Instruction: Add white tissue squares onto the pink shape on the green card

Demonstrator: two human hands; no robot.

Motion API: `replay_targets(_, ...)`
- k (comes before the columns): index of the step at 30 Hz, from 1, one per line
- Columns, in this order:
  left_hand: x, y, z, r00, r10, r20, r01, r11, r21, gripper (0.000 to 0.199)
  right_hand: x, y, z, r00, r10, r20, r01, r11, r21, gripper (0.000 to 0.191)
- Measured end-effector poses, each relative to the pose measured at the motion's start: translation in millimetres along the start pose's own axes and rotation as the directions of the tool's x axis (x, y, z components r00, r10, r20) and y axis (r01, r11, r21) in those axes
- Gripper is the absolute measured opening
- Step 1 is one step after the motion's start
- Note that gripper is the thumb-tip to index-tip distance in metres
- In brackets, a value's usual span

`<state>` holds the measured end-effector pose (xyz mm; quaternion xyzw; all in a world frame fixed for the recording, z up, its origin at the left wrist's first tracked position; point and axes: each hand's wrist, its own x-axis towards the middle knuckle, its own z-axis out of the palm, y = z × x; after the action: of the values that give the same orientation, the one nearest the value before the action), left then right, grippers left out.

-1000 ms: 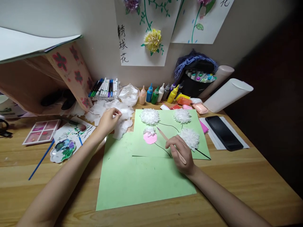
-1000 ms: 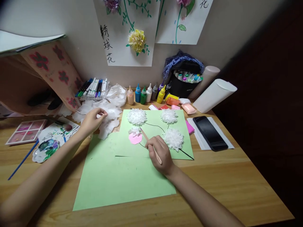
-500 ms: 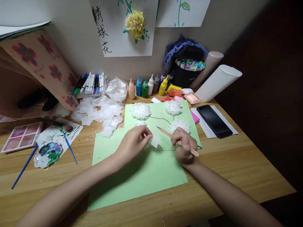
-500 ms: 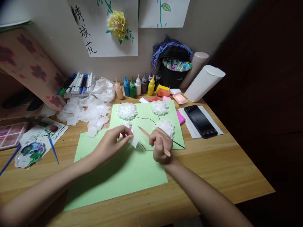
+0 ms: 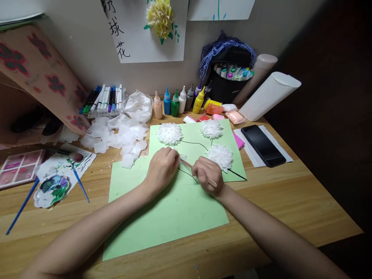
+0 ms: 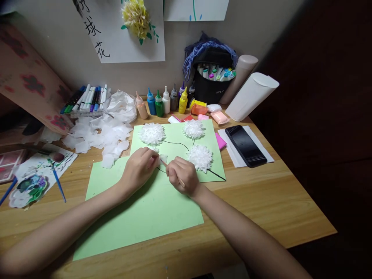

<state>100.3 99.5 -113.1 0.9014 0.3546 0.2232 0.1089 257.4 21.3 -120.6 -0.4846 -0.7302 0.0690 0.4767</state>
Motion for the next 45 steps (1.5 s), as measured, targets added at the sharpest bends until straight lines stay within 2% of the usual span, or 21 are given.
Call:
replay_targets(7, -1.2, -0.6, 5.4, 1.0, -0.004, -0.004, 0.004, 0.999, 0.041, 0.017, 2.0, 0.9, 2.3, 0.999, 0.046, 0.019, -0.047, 0.997, 0.064, 0.032)
replay_targets(11, -1.1, -1.5, 2.1, 0.999, -0.039, -0.031, 0.037, 0.998, -0.055, 0.014, 1.0, 2.0, 4.2, 0.995, 0.102, 0.014, -0.103, 0.989, 0.108, 0.032)
replay_targets(13, 0.9, -5.9, -1.2, 0.991, -0.112, -0.08, 0.101, 0.986, -0.132, 0.015, 0.7, 2.8, 5.1, 0.992, 0.129, 0.013, -0.129, 0.984, 0.125, 0.033)
replay_targets(16, 4.9, -17.9, -3.4, 0.954, -0.263, -0.142, 0.232, 0.952, -0.202, 0.017, 1.0, 3.7, 6.0, 0.988, 0.154, 0.008, -0.153, 0.977, 0.146, 0.034)
replay_targets(19, 7.5, -30.2, -0.6, 0.921, -0.375, -0.106, 0.338, 0.905, -0.258, 0.017, 1.3, 4.2, 6.5, 0.986, 0.166, 0.008, -0.165, 0.973, 0.16, 0.035)
replay_targets(22, 8.6, -36.6, 3.0, 0.904, -0.424, -0.055, 0.391, 0.872, -0.293, 0.017, 0.9, 5.1, 7.0, 0.98, 0.195, 0.026, -0.197, 0.966, 0.166, 0.037)
replay_targets(27, 10.0, -37.4, 2.5, 0.89, -0.454, -0.036, 0.417, 0.846, -0.333, 0.016, 2.1, 6.4, 8.5, 0.948, 0.317, 0.036, -0.317, 0.921, 0.228, 0.04)
replay_targets(33, 9.1, -39.4, 3.2, 0.9, -0.433, -0.045, 0.395, 0.856, -0.333, 0.015, 12.5, 4.7, 10.5, 0.892, 0.448, 0.061, -0.445, 0.844, 0.3, 0.043)
replay_targets(38, 9.1, -40.7, 5.3, 0.901, -0.431, -0.043, 0.396, 0.86, -0.323, 0.015, 34.1, 3.8, 10.9, 0.868, 0.484, 0.106, -0.493, 0.822, 0.285, 0.048)
replay_targets(45, 10.6, -39.0, 3.8, 0.9, -0.434, -0.034, 0.403, 0.86, -0.312, 0.015, 82.0, 2.1, 16.1, 0.851, 0.444, 0.279, -0.504, 0.841, 0.198, 0.054)
